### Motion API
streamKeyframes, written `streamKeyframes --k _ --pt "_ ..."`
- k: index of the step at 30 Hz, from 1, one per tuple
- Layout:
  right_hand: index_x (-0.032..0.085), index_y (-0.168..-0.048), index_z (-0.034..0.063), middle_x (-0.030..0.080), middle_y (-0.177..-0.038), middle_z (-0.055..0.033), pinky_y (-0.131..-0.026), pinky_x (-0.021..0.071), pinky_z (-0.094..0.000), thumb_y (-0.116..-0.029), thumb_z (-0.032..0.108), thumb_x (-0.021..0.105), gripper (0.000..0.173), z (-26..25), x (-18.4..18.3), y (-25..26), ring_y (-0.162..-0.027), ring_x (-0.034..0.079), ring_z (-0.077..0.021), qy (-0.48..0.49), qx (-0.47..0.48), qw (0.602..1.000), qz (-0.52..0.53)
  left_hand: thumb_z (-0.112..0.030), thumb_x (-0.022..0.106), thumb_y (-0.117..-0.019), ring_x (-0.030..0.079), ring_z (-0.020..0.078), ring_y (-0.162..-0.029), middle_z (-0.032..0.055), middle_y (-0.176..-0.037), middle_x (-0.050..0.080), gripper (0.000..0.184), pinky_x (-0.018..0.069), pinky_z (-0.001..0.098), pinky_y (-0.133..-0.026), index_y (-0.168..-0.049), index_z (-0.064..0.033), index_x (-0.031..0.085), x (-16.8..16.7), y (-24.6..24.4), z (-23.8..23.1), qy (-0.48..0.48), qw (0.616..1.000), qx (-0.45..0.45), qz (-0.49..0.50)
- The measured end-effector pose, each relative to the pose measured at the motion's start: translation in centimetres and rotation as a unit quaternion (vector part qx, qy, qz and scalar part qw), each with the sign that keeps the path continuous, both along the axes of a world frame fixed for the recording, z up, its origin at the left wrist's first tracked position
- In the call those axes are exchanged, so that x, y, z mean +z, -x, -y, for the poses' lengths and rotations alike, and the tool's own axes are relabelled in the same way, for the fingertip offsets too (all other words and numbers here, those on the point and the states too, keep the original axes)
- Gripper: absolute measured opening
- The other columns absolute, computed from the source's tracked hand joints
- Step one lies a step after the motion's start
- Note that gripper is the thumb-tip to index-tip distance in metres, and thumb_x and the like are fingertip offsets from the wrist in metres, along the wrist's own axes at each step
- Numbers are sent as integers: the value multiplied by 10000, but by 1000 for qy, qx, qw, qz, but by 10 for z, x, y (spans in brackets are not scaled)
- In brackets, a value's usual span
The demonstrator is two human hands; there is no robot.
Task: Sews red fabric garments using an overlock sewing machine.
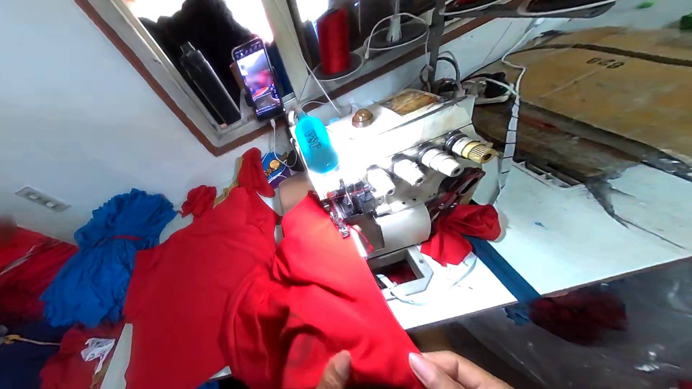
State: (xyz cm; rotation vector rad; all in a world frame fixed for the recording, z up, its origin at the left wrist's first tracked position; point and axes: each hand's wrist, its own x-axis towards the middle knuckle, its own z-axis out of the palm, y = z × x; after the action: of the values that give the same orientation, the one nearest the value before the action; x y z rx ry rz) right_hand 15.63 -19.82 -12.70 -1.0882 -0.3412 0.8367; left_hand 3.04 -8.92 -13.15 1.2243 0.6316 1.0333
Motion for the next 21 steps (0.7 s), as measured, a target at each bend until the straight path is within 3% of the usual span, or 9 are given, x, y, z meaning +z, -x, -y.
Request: streamKeyframes --k 3,6,9,14,17,21 --pt "711 -926 43 739 -775 19 -720 620 -285 -971 20 626 99 -19 8 -5 -710 714 -85 34 -24 999 -12 17 770 -835 739 48 -922 -21 -937 783 196 612 254 -880 -1017 -47 735 24 -11 -19 -122 984 94 -84" --pt "710 -910 22 738 -773 -19 -680 628 -286 -957 14 643 83 -46 11 -12 -696 720 -108 27 -47 998 -27 -33 796 -821 728 57 -963 24 -978 765 310 603 249 -911 -1087 64 668 32 -21 -44 -205 953 154 -165" --pt "706 -874 17 724 -769 -50 -643 627 -288 -940 34 669 78 -70 13 -17 -686 715 -136 20 -72 996 -48 -141 802 -845 738 73 -950 41 -963 772 291 607 252 -904 -1056 38 710 31 -30 -68 -232 931 189 -208" --pt "751 -862 39 738 -769 -38 -580 626 -278 -918 118 709 106 -101 9 -27 -667 723 -136 36 -97 995 -6 -203 775 -885 745 89 -946 24 -943 779 214 609 273 -906 -1008 -29 750 31 -43 -105 -227 933 173 -218" --pt "659 -718 80 724 -648 -34 -494 572 -246 -908 149 723 212 -121 4 -33 -551 697 -115 43 -118 991 40 -205 779 -892 749 86 -927 19 -922 782 180 611 274 -894 -980 -49 767 32 -51 -121 -204 936 180 -224" --pt "497 -561 161 543 -462 34 -385 462 -220 -887 135 703 387 -138 3 -39 -390 549 -66 69 -143 986 59 -315 791 -888 733 36 -931 -23 -909 776 225 594 276 -897 -948 -99 777 34 -56 -132 -196 911 208 -296"
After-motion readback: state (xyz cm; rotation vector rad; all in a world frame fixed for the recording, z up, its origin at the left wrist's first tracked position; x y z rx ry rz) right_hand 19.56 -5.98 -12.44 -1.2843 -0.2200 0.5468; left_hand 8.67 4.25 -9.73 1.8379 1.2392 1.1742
